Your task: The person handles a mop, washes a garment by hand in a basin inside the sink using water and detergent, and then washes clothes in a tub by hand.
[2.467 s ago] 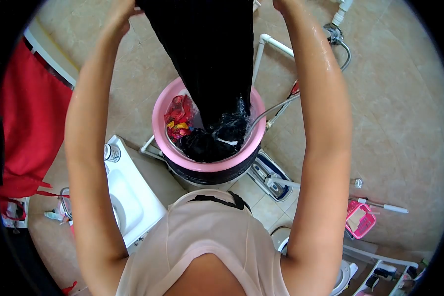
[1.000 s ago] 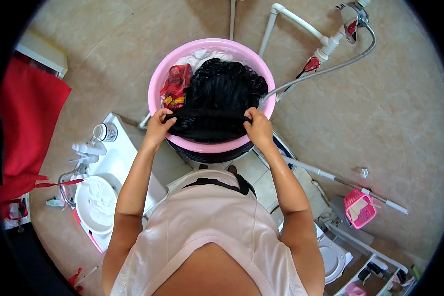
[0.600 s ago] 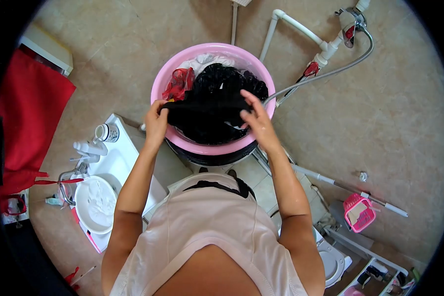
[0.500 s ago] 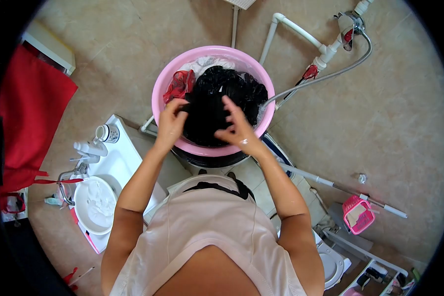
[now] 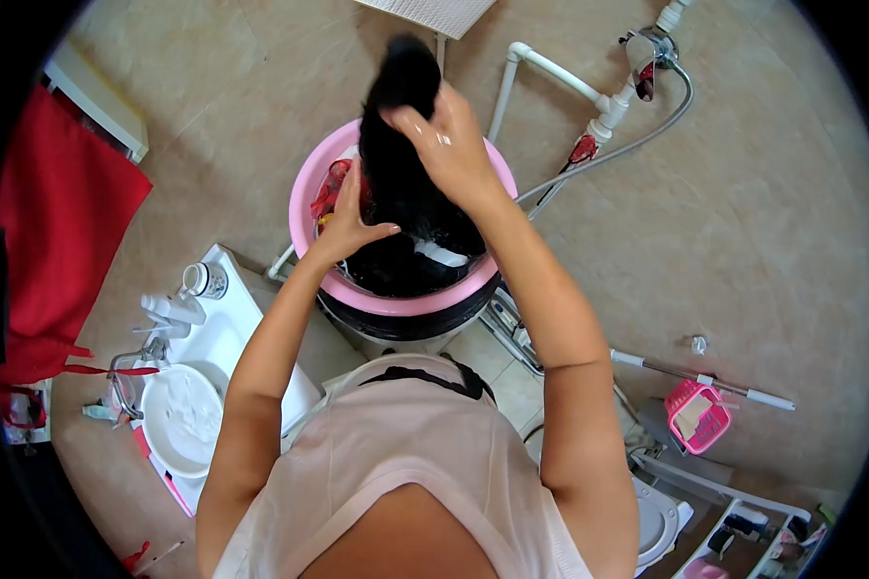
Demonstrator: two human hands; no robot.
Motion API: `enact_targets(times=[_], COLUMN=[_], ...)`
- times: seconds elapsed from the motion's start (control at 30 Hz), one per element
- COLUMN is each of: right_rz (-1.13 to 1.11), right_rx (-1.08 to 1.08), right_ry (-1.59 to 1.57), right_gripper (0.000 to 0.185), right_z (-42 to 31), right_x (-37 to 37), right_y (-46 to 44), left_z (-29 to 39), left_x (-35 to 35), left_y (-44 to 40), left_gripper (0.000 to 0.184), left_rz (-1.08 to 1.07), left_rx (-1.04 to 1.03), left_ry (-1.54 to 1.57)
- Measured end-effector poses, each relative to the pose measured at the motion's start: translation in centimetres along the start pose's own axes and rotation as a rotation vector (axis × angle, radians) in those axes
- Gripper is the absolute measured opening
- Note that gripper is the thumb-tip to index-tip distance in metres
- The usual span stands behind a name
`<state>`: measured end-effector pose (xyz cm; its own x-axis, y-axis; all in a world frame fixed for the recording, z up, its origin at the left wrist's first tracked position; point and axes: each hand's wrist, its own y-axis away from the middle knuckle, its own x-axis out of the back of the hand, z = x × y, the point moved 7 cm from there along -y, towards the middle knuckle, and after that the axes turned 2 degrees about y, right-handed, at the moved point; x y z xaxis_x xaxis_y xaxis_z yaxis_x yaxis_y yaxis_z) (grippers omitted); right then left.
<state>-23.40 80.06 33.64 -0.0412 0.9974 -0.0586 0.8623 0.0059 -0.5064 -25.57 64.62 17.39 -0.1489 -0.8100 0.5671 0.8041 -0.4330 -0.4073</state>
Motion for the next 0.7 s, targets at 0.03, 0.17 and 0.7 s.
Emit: enact_targets(times=[0.03, 0.17, 0.7], right_rz=[-0.034, -0.171, 0.166], right_rx=[0.038, 0.201, -0.114], right_ry=[-0.026, -0.031, 0.944], right_gripper=[0.020, 0.032, 0.049], right_z=[-2.1, -6.9, 15.6], right_x=[-1.0, -5.1, 9.1], right_y=[-1.1, -4.6, 2.1], left_z=[-1.2, 1.9, -10.8], left_x=[-1.1, -3.5, -1.5], left_y=[-0.8, -3.9, -2.9], left_gripper=[0.123, 0.086, 0.070], left_rz=[-0.060, -0.258, 0.193], left_rx=[-0.017, 0.055, 0.651], left_ry=[-0.039, 0.334, 0.282])
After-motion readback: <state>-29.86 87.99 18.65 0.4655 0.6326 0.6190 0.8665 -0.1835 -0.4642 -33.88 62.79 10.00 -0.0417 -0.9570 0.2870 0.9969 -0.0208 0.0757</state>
